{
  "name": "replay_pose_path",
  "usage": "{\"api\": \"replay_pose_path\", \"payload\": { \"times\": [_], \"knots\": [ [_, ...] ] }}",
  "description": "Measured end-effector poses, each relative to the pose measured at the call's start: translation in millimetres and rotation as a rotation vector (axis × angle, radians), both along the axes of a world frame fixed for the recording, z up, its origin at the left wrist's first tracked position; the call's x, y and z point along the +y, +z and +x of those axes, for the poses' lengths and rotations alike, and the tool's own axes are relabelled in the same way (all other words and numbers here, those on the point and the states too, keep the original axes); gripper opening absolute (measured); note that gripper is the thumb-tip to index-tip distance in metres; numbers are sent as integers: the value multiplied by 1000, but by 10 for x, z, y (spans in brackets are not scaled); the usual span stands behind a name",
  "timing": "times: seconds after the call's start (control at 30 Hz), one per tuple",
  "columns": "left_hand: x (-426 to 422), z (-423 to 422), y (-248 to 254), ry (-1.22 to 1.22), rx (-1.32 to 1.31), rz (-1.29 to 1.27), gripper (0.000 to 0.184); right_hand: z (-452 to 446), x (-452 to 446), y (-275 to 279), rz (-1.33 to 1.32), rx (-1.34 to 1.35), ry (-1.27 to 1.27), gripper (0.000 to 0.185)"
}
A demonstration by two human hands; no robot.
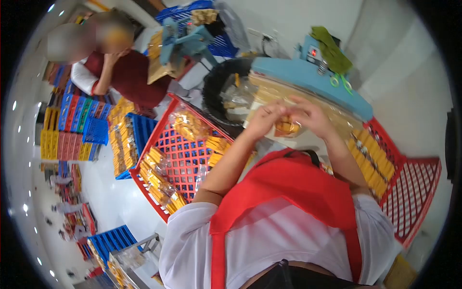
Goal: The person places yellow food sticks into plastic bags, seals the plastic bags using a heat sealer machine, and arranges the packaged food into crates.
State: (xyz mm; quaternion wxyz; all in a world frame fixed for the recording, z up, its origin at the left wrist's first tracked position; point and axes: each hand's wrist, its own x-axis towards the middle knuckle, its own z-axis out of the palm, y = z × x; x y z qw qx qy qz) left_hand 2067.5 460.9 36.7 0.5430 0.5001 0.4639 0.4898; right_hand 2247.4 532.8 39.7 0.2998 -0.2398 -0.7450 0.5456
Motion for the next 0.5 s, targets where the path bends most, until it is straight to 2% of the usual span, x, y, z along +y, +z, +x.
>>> {"api": "replay_pose_path", "payload": {
  "times": [0.03, 0.07, 0.1, 0.13, 0.2, 0.23, 0.3, 0.37, 0.43, 0.5],
  "knots": [
    [3, 37, 141, 25, -67, -148, 27, -29, -21, 14, -353, 61, 19, 24],
    [22, 89, 93, 112, -107, -158, 27, -30, -59, -38, -357, 55, -12, 24],
    [109, 117, 65, 198, -140, -139, 26, -62, -10, -97, -474, 44, -47, 21],
    [195, 105, -38, 234, -198, -175, 26, -97, 103, -87, -576, 42, -77, 19],
    [257, 150, -30, 297, -348, -213, 22, -158, 153, -34, -600, 90, -106, 17],
    [257, 113, -50, 295, -345, -223, 22, -186, 93, -51, -666, 126, -112, 16],
    [266, 9, -110, 214, -125, -224, 21, -190, 49, 7, -645, 105, -115, 17],
    [294, 20, -136, 233, -150, -192, 21, -207, 70, -15, -614, 77, -119, 17],
    [345, 8, -83, 248, -385, -146, 24, -239, 159, -33, -462, -21, -174, 19],
    [338, -112, -44, 198, -366, -124, 29, -328, 287, 2, -452, 18, -178, 20]
  ]
}}
